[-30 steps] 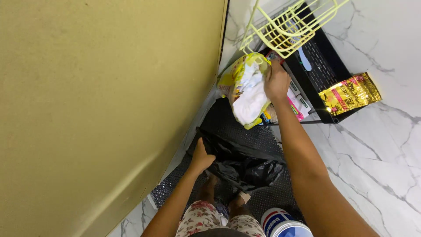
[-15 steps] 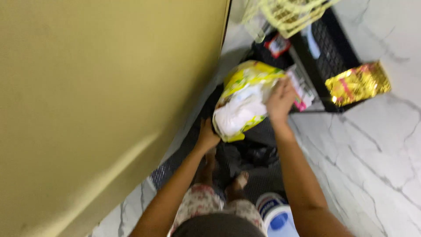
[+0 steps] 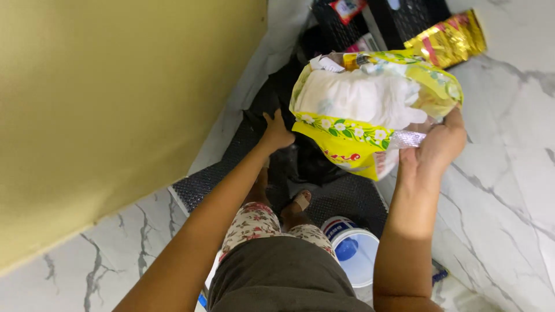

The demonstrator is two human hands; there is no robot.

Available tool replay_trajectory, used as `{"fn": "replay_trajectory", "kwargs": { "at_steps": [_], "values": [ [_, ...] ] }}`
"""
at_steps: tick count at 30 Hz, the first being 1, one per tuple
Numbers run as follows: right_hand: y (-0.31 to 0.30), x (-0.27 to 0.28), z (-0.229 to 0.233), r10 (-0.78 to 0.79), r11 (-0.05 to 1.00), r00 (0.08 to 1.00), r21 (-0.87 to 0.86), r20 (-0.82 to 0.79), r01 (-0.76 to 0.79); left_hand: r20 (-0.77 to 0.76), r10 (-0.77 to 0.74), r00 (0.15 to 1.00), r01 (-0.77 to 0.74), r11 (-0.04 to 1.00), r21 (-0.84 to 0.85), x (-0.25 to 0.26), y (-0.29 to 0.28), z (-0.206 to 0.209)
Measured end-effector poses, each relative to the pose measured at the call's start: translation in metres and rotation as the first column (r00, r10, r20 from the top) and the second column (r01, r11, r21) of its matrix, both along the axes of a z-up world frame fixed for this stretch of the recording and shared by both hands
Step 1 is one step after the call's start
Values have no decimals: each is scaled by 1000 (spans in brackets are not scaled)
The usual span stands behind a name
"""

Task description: Emptying trash and rinsing a bucket in a bathroom.

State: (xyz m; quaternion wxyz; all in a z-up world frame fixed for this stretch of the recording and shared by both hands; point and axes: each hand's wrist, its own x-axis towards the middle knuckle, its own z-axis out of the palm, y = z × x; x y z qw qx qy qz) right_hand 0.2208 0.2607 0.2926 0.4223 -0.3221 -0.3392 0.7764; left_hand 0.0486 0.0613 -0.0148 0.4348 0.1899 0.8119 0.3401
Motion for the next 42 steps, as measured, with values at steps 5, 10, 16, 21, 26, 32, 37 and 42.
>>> {"fn": "replay_trajectory", "kwargs": {
  "at_steps": [5, 10, 16, 21, 26, 32, 37, 42],
  "values": [
    [-21, 42, 60, -99, 993, 990, -76, -97, 91, 98, -69, 993, 74, 996, -48, 42, 38, -12],
    [13, 127, 11, -129, 990, 960, -82, -250, 112, 409, 292, 865, -320, 948, -1, 87, 44, 61],
    [-10, 148, -19, -15, 999, 964, -33, -265, 7, 602, 372, 706, -528, 843, 99, 113, 9, 139],
    [-90, 154, -100, -26, 992, 993, -120, 115, 40, 217, 136, 967, -213, 896, 389, 97, -84, 154],
    [-144, 162, -251, -59, 863, 760, 416, 648, -288, -440, -102, 892, 219, 950, 224, 112, -124, 168],
    [-186, 142, -213, 51, 852, 764, 371, 643, -369, -657, -188, 730, 99, 980, -171, 183, -77, 252],
    [-203, 152, -220, 146, 822, 760, 350, 634, -450, -990, -128, 59, 326, 940, -102, 182, -44, 353],
    [-209, 152, -176, 177, 765, 792, 424, 584, -484, -643, -581, 499, 421, 811, -407, 139, 52, 212]
  ]
}}
